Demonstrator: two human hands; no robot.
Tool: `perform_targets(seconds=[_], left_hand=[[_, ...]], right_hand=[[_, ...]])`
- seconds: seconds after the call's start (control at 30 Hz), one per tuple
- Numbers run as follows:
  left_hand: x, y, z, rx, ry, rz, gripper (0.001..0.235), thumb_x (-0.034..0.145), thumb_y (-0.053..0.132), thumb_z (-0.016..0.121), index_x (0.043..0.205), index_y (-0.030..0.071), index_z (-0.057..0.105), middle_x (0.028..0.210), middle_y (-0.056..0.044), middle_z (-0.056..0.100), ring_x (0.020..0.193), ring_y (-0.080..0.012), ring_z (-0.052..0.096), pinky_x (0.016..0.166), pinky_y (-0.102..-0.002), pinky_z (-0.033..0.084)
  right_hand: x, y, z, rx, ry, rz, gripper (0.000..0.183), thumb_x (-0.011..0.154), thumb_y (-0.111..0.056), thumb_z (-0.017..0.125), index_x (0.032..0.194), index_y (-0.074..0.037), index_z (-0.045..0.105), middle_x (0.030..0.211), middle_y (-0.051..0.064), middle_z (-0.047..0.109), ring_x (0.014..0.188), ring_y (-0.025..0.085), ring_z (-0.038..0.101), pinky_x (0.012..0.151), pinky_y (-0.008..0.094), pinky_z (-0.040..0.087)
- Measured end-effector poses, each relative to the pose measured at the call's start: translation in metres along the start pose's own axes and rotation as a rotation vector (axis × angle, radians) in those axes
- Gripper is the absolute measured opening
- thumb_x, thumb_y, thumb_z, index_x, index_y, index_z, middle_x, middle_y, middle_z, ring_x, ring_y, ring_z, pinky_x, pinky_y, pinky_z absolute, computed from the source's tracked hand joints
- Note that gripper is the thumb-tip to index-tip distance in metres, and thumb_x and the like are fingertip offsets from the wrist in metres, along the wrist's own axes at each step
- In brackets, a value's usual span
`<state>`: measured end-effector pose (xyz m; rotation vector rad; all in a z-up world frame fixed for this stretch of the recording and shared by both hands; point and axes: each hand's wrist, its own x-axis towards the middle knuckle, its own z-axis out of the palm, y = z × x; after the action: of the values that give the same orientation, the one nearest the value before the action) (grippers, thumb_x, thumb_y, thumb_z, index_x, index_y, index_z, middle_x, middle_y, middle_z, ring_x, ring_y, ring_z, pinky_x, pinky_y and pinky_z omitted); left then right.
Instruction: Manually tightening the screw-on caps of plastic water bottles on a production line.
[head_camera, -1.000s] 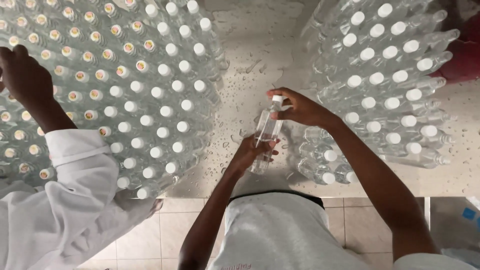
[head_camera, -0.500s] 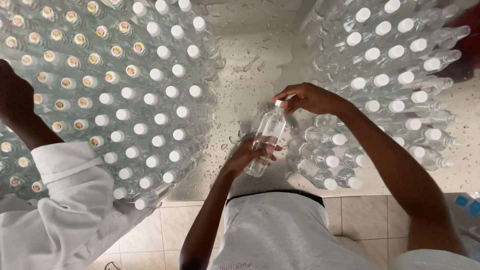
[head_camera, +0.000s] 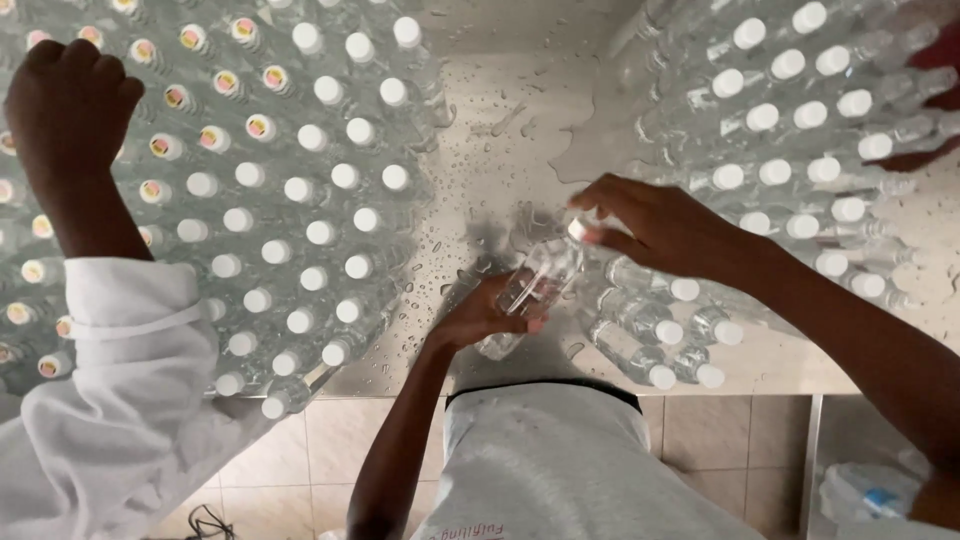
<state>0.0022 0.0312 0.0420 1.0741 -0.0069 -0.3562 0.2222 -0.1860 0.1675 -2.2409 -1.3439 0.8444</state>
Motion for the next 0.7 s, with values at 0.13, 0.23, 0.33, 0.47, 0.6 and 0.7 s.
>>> perform_targets(seconds=[0.13,0.23,0.33,0.47,0.6,0.7], left_hand=[[-0.003,-0.03,-0.013,-0.333,-0.21,-0.006,0.042,0.09,0.01,0.088,0.126,-0.002,0.072,0.103,-0.026,0.077,0.083,-0.0324,0.08,0.073,-0.048,0.067],[0.0,-0.037,-0.017,-0.593,-0.423,-0.21,0.066,0.079,0.015,0.094,0.128,-0.013,0.06,0.094,-0.036,0.072,0.078,-0.0381,0.08,0.071,-0.054,0.067],[0.006,-0.04,-0.01,-0.637,-0.688,-0.161,0.055,0.089,0.019,0.087,0.124,-0.018,0.065,0.092,-0.034,0.074,0.079,-0.0357,0.082,0.066,-0.049,0.069],[0.009,-0.029,0.012,-0.725,-0.894,-0.169,0.054,0.095,0.016,0.082,0.129,-0.021,0.063,0.093,-0.034,0.073,0.082,-0.0355,0.082,0.069,-0.049,0.07],[0.015,-0.029,0.004,-0.589,-0.749,-0.083,0.059,0.096,0.019,0.083,0.138,-0.016,0.061,0.103,-0.027,0.075,0.088,-0.0328,0.081,0.078,-0.05,0.071],[0.008,0.075,0.023,0.338,0.01,-0.31,0.063,0.09,0.038,0.085,0.136,0.0,0.065,0.102,-0.021,0.078,0.08,-0.0286,0.081,0.071,-0.043,0.069]], right_hand=[[-0.016,-0.028,-0.017,0.144,-0.118,-0.106,0.041,0.11,-0.029,0.059,0.145,-0.008,0.059,0.143,0.016,0.067,0.131,0.041,0.067,0.101,0.053,0.061],[-0.021,-0.022,-0.005,0.141,-0.222,-0.048,0.037,0.106,-0.03,0.065,0.133,-0.005,0.063,0.125,0.017,0.072,0.121,0.041,0.074,0.099,0.055,0.065],[-0.022,-0.001,0.018,-0.482,0.055,-0.635,0.043,0.116,-0.049,0.042,0.109,-0.009,0.055,0.096,0.007,0.053,0.086,0.03,0.066,0.078,0.042,0.055],[-0.027,0.002,0.029,-0.563,0.382,-0.95,0.058,0.115,-0.053,0.026,0.081,-0.014,0.053,0.075,0.007,0.049,0.059,0.026,0.05,0.057,0.04,0.047],[-0.019,0.047,0.065,-0.267,0.528,-0.649,0.048,0.107,-0.05,0.032,0.069,-0.028,0.052,0.062,-0.008,0.04,0.047,0.018,0.048,0.046,0.035,0.042],[0.01,0.028,0.042,0.244,0.09,0.285,0.076,0.111,-0.04,0.039,0.045,-0.003,0.043,0.039,0.023,0.043,0.042,0.039,0.046,0.056,0.049,0.038]])
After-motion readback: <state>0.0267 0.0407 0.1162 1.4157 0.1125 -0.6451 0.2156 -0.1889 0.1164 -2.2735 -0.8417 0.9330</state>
